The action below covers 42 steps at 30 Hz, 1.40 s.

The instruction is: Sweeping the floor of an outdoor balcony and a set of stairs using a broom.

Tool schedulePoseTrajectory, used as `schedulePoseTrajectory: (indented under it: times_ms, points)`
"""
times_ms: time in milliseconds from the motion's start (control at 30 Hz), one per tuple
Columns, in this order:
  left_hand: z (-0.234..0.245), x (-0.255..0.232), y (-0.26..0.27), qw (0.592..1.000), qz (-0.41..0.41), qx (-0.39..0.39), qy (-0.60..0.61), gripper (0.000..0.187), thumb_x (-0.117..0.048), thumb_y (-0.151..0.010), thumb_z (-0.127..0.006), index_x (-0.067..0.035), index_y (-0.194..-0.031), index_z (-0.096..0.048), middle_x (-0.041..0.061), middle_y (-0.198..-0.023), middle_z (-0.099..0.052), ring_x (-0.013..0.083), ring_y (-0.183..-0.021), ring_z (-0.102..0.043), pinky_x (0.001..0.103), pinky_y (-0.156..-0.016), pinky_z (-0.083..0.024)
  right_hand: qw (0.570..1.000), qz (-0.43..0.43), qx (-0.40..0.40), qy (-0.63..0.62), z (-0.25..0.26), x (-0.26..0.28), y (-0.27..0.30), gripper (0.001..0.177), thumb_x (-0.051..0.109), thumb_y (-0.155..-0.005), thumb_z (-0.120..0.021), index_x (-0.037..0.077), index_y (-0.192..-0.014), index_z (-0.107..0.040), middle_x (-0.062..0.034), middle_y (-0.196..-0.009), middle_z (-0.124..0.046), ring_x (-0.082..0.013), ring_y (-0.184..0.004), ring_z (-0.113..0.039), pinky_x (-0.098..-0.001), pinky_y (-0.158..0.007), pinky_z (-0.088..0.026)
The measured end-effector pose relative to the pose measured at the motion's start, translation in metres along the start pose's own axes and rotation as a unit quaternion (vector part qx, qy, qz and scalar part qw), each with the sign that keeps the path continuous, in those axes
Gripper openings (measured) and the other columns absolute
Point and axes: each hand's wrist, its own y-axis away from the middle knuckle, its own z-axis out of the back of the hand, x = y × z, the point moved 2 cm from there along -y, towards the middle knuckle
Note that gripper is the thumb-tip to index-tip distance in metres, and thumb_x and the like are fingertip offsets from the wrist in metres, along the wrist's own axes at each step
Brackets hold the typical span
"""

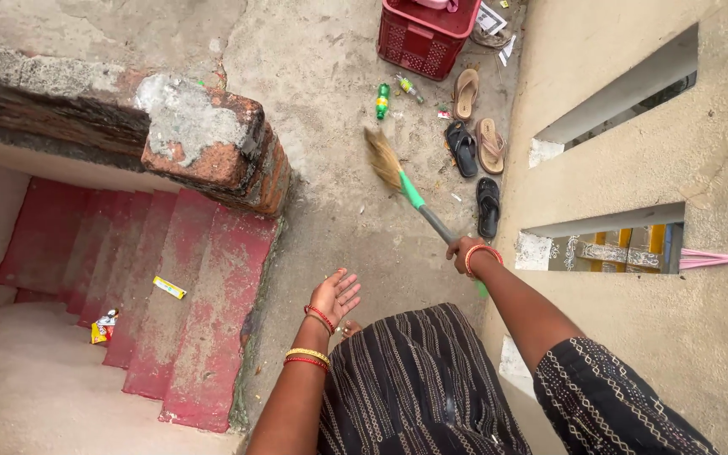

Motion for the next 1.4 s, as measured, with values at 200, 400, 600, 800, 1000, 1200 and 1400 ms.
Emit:
schedulePoseTrajectory:
  times_ms: [200, 400, 600, 800, 1000, 1200, 1400]
  points:
    - [-0.013, -0.024, -0.032, 0.999, 0.028, -0.022, -0.010, 0.057, -0.032, -0.102, -0.052, -0.010, -0.153, -0.041, 0.013, -0.149, -0.054, 0.0306, -0.134, -0.055, 0.047, -0.109, -0.048, 0.988, 0.010, -0.050, -0.144, -0.011, 0.028, -0.003, 0.036, -0.002, -0.080, -0.066, 0.015, -0.111, -0.074, -0.0153, -0.106, -0.075, -0.0328, -0.095, -0.080, -0.0423, -0.084, -0.066]
    - [-0.054, -0.065, -0.093, 1.000, 0.025, 0.017, -0.004, 0.058, -0.031, -0.102, -0.054, -0.008, -0.152, -0.039, 0.015, -0.148, -0.056, 0.0332, -0.133, -0.057, 0.049, -0.108, -0.049, 0.984, 0.170, -0.014, 0.058, -0.027, 0.093, -0.019, 0.033, 0.003, -0.077, -0.073, 0.019, -0.106, -0.074, -0.0148, -0.114, -0.072, -0.0339, -0.107, -0.070, -0.0421, -0.095, -0.058]
    - [-0.081, -0.136, -0.129, 0.994, 0.058, -0.020, -0.089, 0.057, -0.036, -0.101, -0.056, -0.012, -0.151, -0.045, 0.011, -0.148, -0.058, 0.0294, -0.132, -0.057, 0.046, -0.108, -0.048, 0.984, 0.145, 0.012, 0.106, 0.000, 0.127, -0.118, 0.017, 0.017, -0.093, -0.068, 0.017, -0.109, -0.074, -0.0182, -0.117, -0.070, -0.0371, -0.109, -0.069, -0.0472, -0.094, -0.056]
    - [-0.129, -0.205, -0.172, 0.995, 0.032, -0.031, -0.088, 0.051, -0.032, -0.100, -0.056, -0.015, -0.147, -0.049, 0.010, -0.145, -0.060, 0.0296, -0.130, -0.059, 0.046, -0.106, -0.049, 0.998, 0.062, -0.006, 0.002, 0.118, 0.051, -0.156, 0.034, -0.002, -0.083, -0.066, 0.023, -0.103, -0.076, -0.0108, -0.114, -0.075, -0.0287, -0.100, -0.074, -0.0399, -0.086, -0.061]
    - [-0.191, -0.213, -0.200, 0.988, 0.072, -0.012, -0.139, 0.050, -0.032, -0.100, -0.057, -0.015, -0.146, -0.051, 0.010, -0.143, -0.061, 0.0299, -0.127, -0.060, 0.047, -0.102, -0.050, 0.947, -0.103, -0.089, -0.293, 0.172, 0.008, -0.119, 0.019, -0.002, -0.082, -0.074, 0.011, -0.096, -0.070, -0.0161, -0.083, -0.068, -0.0247, -0.064, -0.067, -0.0416, -0.055, -0.059]
    - [-0.225, -0.229, -0.203, 0.981, 0.091, 0.013, -0.170, 0.055, -0.033, -0.102, -0.053, -0.012, -0.152, -0.043, 0.012, -0.145, -0.060, 0.0288, -0.131, -0.059, 0.044, -0.106, -0.052, 0.909, -0.080, -0.033, -0.407, 0.158, 0.015, -0.071, 0.025, -0.002, -0.083, -0.076, 0.010, -0.101, -0.065, -0.0135, -0.070, -0.062, -0.0171, -0.049, -0.057, -0.0364, -0.042, -0.048]
    - [-0.244, -0.247, -0.213, 0.977, 0.109, 0.023, -0.182, 0.056, -0.032, -0.102, -0.052, -0.012, -0.154, -0.041, 0.010, -0.147, -0.057, 0.0286, -0.133, -0.057, 0.045, -0.108, -0.049, 0.764, -0.021, 0.069, -0.641, 0.165, 0.050, -0.070, 0.030, -0.007, -0.082, -0.075, 0.006, -0.105, -0.062, -0.0118, -0.078, -0.068, -0.0112, -0.048, -0.049, -0.0280, -0.039, -0.040]
